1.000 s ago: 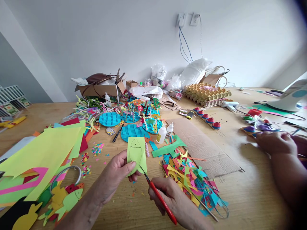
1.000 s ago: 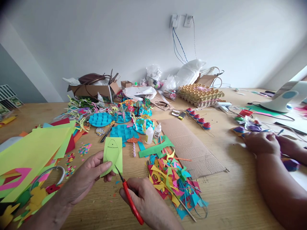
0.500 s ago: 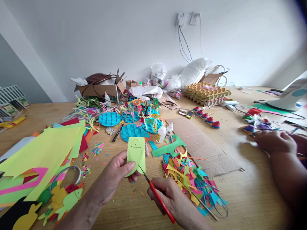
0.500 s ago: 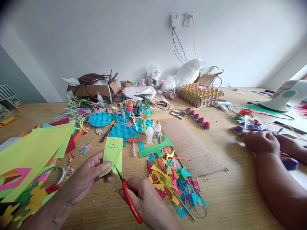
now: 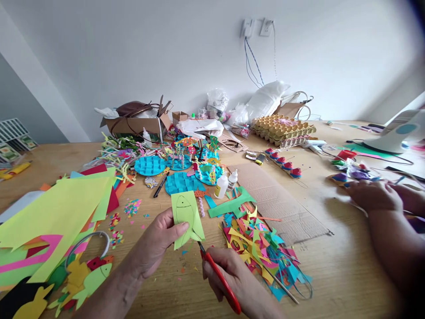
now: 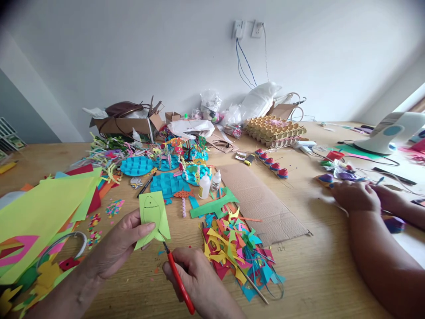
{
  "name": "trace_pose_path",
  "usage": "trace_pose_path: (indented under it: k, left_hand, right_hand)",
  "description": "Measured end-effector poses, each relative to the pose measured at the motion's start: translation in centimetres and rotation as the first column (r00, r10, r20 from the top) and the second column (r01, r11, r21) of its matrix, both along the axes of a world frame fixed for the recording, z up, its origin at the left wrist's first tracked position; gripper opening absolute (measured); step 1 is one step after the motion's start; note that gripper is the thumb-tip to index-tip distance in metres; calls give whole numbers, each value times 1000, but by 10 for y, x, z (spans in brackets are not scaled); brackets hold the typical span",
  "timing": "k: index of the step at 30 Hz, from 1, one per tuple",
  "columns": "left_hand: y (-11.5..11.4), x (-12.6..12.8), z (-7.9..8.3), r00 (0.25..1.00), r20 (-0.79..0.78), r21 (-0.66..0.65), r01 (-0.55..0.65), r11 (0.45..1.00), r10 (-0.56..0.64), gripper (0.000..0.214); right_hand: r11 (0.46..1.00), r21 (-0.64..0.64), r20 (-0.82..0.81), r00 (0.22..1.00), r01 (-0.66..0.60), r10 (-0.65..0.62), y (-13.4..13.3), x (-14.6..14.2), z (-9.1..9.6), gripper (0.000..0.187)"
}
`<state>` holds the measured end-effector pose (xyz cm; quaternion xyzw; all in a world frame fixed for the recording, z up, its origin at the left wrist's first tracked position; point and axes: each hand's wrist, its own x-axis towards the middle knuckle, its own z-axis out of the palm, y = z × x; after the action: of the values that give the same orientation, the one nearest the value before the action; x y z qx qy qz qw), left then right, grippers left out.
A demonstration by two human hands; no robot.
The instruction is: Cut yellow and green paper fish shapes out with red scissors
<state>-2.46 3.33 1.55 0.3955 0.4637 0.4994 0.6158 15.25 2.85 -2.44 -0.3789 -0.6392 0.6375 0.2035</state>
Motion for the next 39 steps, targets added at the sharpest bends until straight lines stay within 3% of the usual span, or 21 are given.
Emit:
trace_pose_path:
  k: [8, 20, 39]
  left_hand:
    - [-7, 14, -8, 997, 31, 35, -73, 997, 72, 15]
    - [-14, 18, -10, 995, 86, -73, -41, 996, 48, 15]
    - [-12, 26, -15, 987, 95, -51, -124, 991, 128, 18]
  right_hand:
    - [976, -209, -232, 967, 53, -103, -11, -14, -7, 57]
    - [977, -181, -290, 943, 113, -163, -17, -19, -9, 57]
    - [960, -190, -270, 930, 204, -251, -16, -25, -16, 56]
